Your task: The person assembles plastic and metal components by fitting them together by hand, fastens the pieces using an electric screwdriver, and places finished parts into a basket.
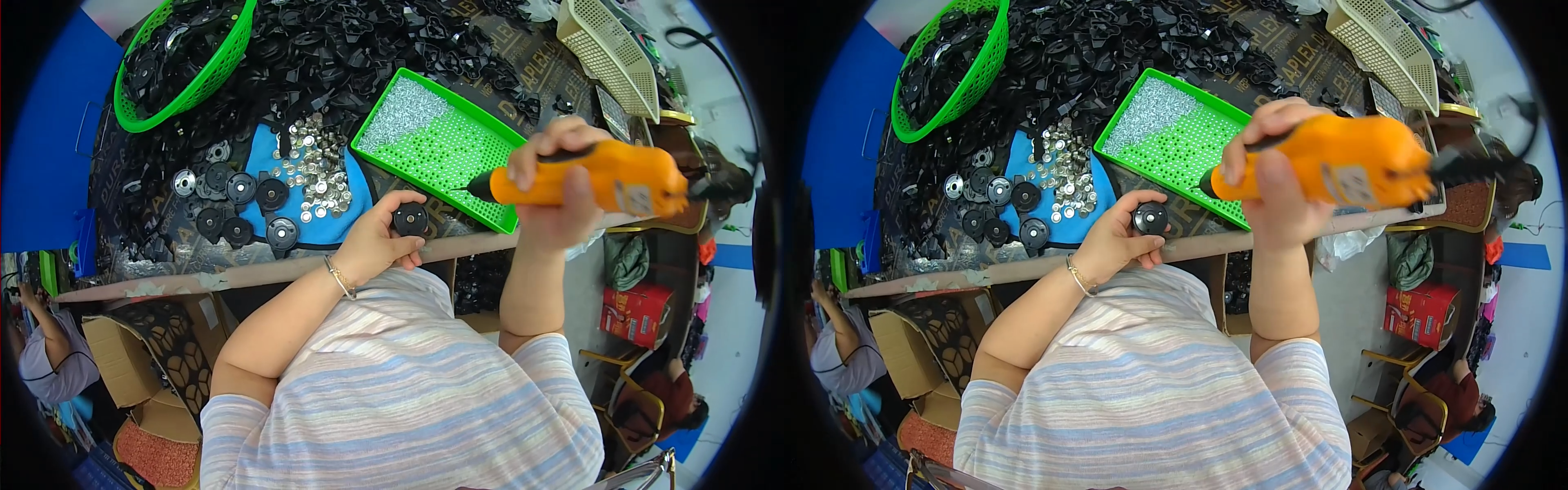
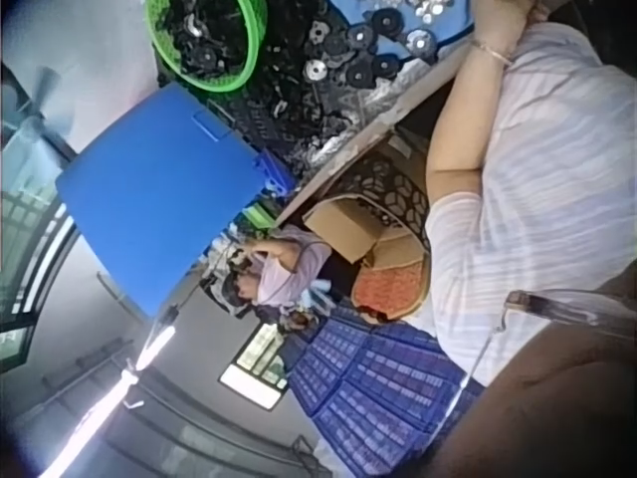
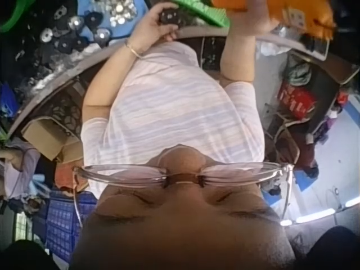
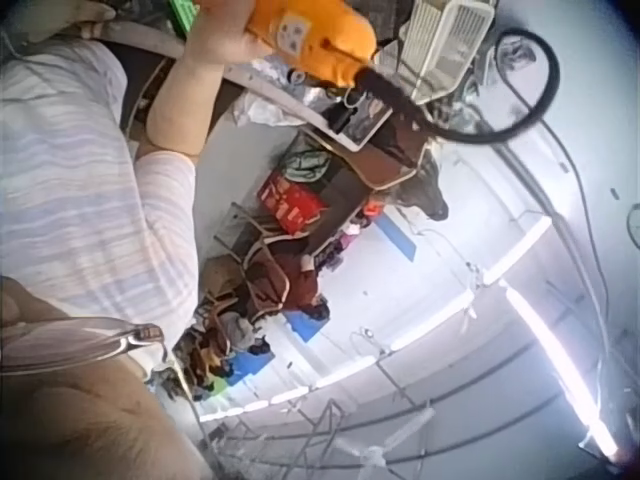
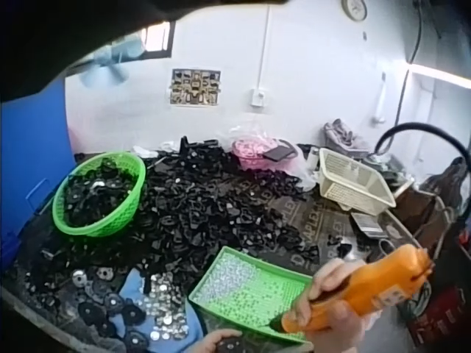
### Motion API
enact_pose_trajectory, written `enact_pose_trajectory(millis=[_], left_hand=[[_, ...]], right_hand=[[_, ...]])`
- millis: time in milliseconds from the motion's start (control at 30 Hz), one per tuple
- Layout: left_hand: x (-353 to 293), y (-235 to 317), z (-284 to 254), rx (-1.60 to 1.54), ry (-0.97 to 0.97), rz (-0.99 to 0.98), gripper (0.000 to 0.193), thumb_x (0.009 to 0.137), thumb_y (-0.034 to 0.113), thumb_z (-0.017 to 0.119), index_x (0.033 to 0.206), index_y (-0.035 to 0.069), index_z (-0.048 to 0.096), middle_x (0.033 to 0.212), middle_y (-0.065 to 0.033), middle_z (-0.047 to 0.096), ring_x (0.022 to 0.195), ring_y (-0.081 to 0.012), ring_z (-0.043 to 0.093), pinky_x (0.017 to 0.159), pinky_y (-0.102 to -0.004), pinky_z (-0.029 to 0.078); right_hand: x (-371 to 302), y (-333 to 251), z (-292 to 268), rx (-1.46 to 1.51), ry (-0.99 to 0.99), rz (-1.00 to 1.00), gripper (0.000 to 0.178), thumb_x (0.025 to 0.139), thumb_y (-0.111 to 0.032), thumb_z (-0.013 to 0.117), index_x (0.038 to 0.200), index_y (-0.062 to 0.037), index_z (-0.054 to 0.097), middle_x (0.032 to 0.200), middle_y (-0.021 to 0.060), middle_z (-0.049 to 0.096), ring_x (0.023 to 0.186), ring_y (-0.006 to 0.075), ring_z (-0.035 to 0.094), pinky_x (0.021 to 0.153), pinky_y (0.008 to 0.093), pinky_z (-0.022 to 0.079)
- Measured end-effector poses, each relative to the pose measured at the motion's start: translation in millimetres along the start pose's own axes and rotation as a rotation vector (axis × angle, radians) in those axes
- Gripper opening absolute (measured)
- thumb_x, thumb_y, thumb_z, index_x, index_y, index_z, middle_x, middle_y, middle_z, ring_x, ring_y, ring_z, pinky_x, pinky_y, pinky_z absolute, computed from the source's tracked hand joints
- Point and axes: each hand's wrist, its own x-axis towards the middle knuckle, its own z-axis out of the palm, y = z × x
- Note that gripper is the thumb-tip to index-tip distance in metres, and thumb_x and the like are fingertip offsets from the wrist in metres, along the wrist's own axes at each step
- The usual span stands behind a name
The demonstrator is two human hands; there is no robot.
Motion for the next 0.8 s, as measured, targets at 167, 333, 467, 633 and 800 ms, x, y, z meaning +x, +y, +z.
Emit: enact_pose_trajectory(millis=[167,333,467,633,800], left_hand=[[1,0,0,0.016,0.02,-0.007,0.052,0.077,-0.01,0.056,0.121,0.011,0.039,0.09,-0.0081,0.057,0.06,-0.0135,0.059,0.051,-0.0214,0.05],[1,1,0,0.027,0.017,0.003,0.049,0.077,-0.009,0.056,0.12,0.009,0.039,0.078,-0.0065,0.056,0.06,-0.0132,0.06,0.05,-0.0227,0.051],[2,0,-1,0.031,0.018,0.003,0.049,0.077,-0.009,0.056,0.12,0.009,0.039,0.078,-0.0065,0.056,0.06,-0.0134,0.06,0.05,-0.0226,0.052],[0,3,3,0.117,0.047,0.004,0.05,0.077,-0.009,0.056,0.12,0.009,0.039,0.078,-0.0075,0.056,0.06,-0.0137,0.061,0.05,-0.0227,0.052],[1,0,3,0.123,0.064,0.022,0.05,0.077,-0.01,0.055,0.12,0.009,0.04,0.078,-0.0079,0.056,0.06,-0.0139,0.061,0.05,-0.0229,0.052]], right_hand=[[-10,-12,22,-0.087,-0.191,0.079,0.032,0.083,-0.027,0.054,0.096,-0.0015,0.04,0.086,0.0129,0.043,0.053,0.0158,0.049,0.053,0.0279,0.044],[-23,-6,35,0.003,-0.112,0.181,0.036,0.073,-0.023,0.071,0.09,-0.002,0.046,0.083,0.0104,0.046,0.055,0.0154,0.054,0.052,0.0246,0.046],[-24,-3,37,-0.006,-0.139,0.169,0.035,0.073,-0.02,0.07,0.09,-0.0024,0.046,0.084,0.0098,0.046,0.055,0.0146,0.054,0.052,0.0241,0.046],[-28,1,32,-0.205,-0.242,0.181,0.035,0.077,-0.024,0.067,0.09,-0.0011,0.045,0.082,0.0109,0.045,0.051,0.0157,0.051,0.048,0.0253,0.043],[-30,3,33,-0.191,-0.259,0.184,0.034,0.076,-0.024,0.067,0.088,-0.0012,0.046,0.081,0.0103,0.046,0.052,0.0158,0.052,0.048,0.0252,0.044]])
